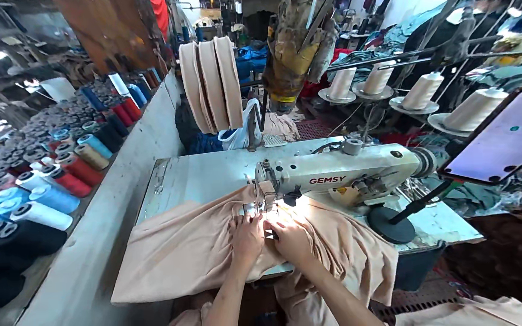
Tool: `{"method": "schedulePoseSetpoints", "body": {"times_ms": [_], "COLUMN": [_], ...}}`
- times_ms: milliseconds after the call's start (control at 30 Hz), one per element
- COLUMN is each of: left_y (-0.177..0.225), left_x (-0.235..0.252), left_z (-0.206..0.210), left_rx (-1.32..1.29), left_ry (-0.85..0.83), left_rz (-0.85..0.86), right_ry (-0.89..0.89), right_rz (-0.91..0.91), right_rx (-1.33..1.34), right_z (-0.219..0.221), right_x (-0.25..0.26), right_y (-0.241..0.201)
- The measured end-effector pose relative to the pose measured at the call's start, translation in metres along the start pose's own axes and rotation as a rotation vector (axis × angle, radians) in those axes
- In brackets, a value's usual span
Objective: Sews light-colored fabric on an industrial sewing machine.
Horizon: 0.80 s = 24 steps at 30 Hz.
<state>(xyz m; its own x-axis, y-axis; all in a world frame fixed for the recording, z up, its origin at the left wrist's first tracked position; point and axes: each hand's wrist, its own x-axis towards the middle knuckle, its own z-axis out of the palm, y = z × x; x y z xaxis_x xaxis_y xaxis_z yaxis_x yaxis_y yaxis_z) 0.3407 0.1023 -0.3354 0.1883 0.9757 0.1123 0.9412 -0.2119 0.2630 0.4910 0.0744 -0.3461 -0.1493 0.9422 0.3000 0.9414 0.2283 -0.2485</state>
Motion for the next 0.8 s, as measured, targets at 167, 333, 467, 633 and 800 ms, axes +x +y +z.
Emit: {"method": "schedulePoseSetpoints", "body": {"times_ms": [167,333,467,633,800], "left_y": [0.002,-0.028,-0.049,-0.056,-0.037], "left_x": [0.003,0.029,0.057,0.089,0.078], "left_z": [-0.01,-0.006,-0.007,-0.01,-0.021], "left_rx": [0.053,-0.045,-0.154,-0.127,-0.217], "left_ry": [-0.084,0.009,-0.005,0.029,0.072], "left_rz": [0.034,0.188,0.287,0.322,0.082], "right_ry": [-0.082,-0.242,-0.293,-0.263,-0.286], "right_rz": [0.049,0.098,0.153,0.138,0.168], "right_rx": [-0.033,-0.07,-0.071,-0.058,-0.047], "right_z": [-0.004,-0.004,-0.008,-0.01,-0.013], "right_x": [0.009,0.025,0.03,0.025,0.028], "right_y": [-0.008,-0.022,-0.035,-0.04,-0.039]}}
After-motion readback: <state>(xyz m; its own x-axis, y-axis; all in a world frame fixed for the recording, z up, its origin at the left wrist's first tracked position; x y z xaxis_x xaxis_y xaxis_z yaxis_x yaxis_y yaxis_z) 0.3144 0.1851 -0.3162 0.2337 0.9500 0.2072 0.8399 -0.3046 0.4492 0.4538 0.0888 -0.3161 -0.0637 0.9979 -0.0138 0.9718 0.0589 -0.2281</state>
